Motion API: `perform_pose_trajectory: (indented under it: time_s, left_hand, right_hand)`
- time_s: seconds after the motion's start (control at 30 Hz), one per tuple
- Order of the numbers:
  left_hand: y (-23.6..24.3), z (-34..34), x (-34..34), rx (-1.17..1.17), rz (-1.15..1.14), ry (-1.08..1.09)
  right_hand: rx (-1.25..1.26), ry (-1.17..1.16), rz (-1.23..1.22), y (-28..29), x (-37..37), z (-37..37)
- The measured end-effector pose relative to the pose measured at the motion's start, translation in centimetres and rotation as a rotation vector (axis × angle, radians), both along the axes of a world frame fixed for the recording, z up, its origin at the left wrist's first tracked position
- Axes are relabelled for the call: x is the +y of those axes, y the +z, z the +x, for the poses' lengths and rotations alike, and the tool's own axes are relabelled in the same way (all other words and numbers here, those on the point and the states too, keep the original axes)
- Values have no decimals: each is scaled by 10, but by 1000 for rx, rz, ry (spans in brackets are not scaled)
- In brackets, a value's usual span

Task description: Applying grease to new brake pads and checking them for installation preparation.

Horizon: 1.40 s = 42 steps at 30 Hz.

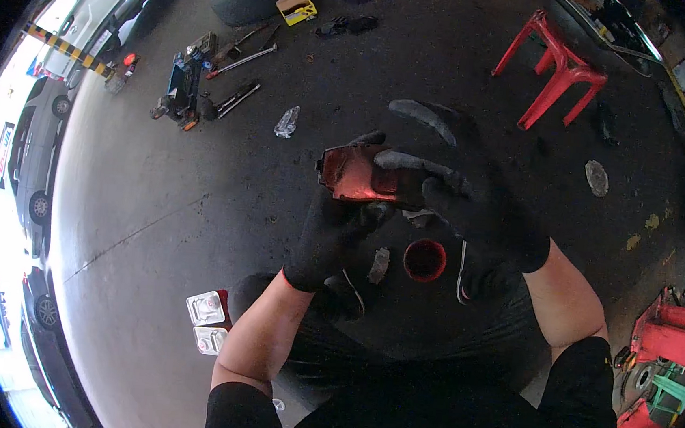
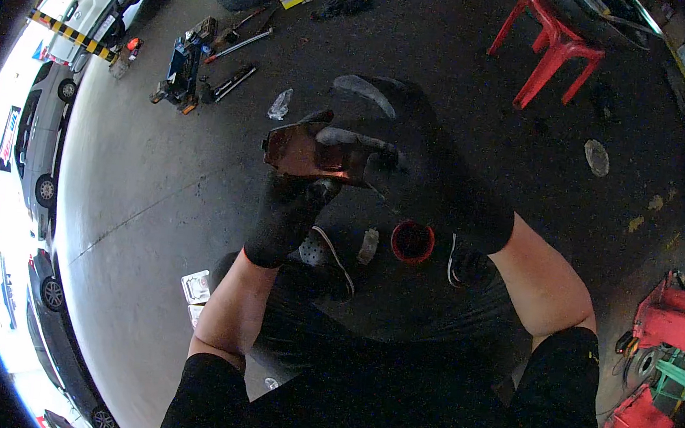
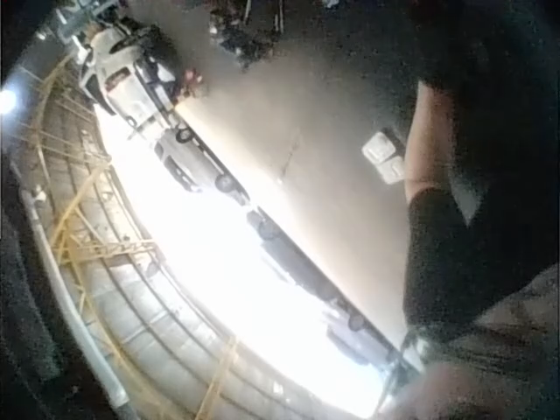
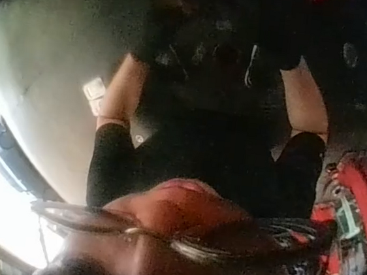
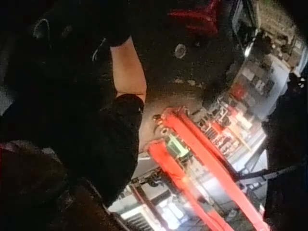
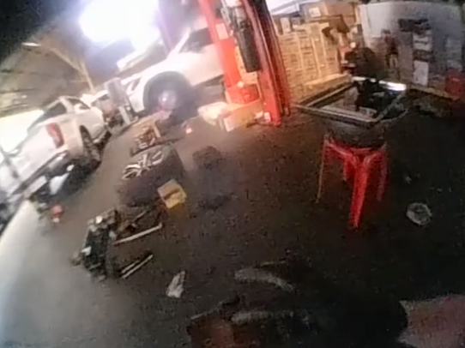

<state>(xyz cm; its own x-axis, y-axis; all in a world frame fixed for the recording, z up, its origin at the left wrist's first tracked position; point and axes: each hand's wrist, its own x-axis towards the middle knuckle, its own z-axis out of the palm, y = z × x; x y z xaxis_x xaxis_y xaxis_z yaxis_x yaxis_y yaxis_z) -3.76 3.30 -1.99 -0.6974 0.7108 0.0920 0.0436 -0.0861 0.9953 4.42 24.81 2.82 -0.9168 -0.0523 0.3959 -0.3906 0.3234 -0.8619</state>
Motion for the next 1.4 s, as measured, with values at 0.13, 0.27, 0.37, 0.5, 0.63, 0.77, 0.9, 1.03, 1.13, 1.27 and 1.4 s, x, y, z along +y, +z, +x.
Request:
perform_pose_trajectory:
  time_s: [0.13,0.27,0.37,0.5,0.63,0.77,0.9,1.03,1.13,1.27,1.4]
  left_hand:
    - [1,1,1,-39,70,18]
    - [5,2,-2,-32,35,66]
    - [6,2,-2,-119,108,11]
    - [7,2,0,-87,44,38]
    - [6,2,1,-47,83,27]
    - [2,0,2,-24,62,-1]
    - [-1,-1,2,-137,134,-13]
    - [0,1,5,-171,161,-21]
    - [0,-1,8,-215,244,-70]
    - [-4,-7,7,-329,308,-69]
    - [-11,-5,3,-388,402,-19]
  right_hand:
    - [191,-35,467,0,7,-2]
    - [144,-78,324,-1,8,-2]
    - [75,-100,156,-2,8,-2]
    - [162,-78,497,1,7,0]
    - [89,-11,263,4,5,3]
    - [28,-62,169,4,4,2]
    - [124,-81,417,3,4,-1]
    - [321,-179,550,9,15,-6]
    - [236,-158,183,14,23,-3]
    - [211,-199,52,16,25,3]
    - [182,-195,34,21,26,12]
